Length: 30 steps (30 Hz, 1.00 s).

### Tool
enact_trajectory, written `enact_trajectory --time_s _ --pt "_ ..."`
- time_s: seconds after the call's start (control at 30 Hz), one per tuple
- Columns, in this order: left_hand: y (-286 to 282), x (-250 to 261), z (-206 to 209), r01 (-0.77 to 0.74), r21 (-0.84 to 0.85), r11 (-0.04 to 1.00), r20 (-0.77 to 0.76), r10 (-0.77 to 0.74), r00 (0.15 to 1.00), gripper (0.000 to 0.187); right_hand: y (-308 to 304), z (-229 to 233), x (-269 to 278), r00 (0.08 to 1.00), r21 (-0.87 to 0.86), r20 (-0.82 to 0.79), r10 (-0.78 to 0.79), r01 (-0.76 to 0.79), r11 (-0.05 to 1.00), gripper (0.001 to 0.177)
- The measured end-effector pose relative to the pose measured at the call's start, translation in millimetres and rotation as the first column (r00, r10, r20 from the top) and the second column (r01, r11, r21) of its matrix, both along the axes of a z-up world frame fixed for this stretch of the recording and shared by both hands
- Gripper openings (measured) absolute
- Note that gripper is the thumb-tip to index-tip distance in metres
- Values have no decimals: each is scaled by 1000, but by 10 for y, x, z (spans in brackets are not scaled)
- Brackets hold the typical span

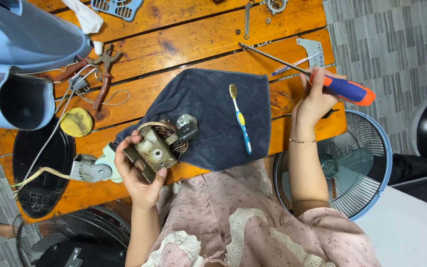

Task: Repairing an appliance motor using a screwdriver on a workbench

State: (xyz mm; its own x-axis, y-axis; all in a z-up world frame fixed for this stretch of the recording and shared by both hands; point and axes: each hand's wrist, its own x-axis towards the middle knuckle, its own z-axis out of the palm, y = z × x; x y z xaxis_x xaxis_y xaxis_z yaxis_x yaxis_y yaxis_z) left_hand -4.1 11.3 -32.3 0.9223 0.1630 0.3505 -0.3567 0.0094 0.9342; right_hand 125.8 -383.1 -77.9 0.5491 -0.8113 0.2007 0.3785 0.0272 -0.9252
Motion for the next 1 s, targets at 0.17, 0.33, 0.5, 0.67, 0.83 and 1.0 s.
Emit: enact_trajectory --time_s 0.17,0.33,0.5,0.67,0.83,1.0 --pt "7 -22 -21 16 2 1000 -4 -16 1000 96 53 18 -167 997 65 -63 -45 49 997 26" --pt "-8 -11 -10 21 18 1000 -5 -21 1000 95 70 -6 -203 1000 -6 -18 -23 23 1000 29" --pt "-51 -6 3 32 42 999 27 -33 999 93 21 -97 -237 999 61 -34 -40 42 997 29" --pt "-70 -19 12 40 99 994 37 -44 998 89 -160 -353 -262 993 209 -77 -91 105 972 29" --pt "-105 -8 8 25 116 993 31 -29 999 92 -215 -352 -186 982 331 -141 -122 163 930 35" --pt "-10 26 40 30 20 999 15 -30 999 95 -174 -296 -165 980 362 -151 -130 177 915 39"
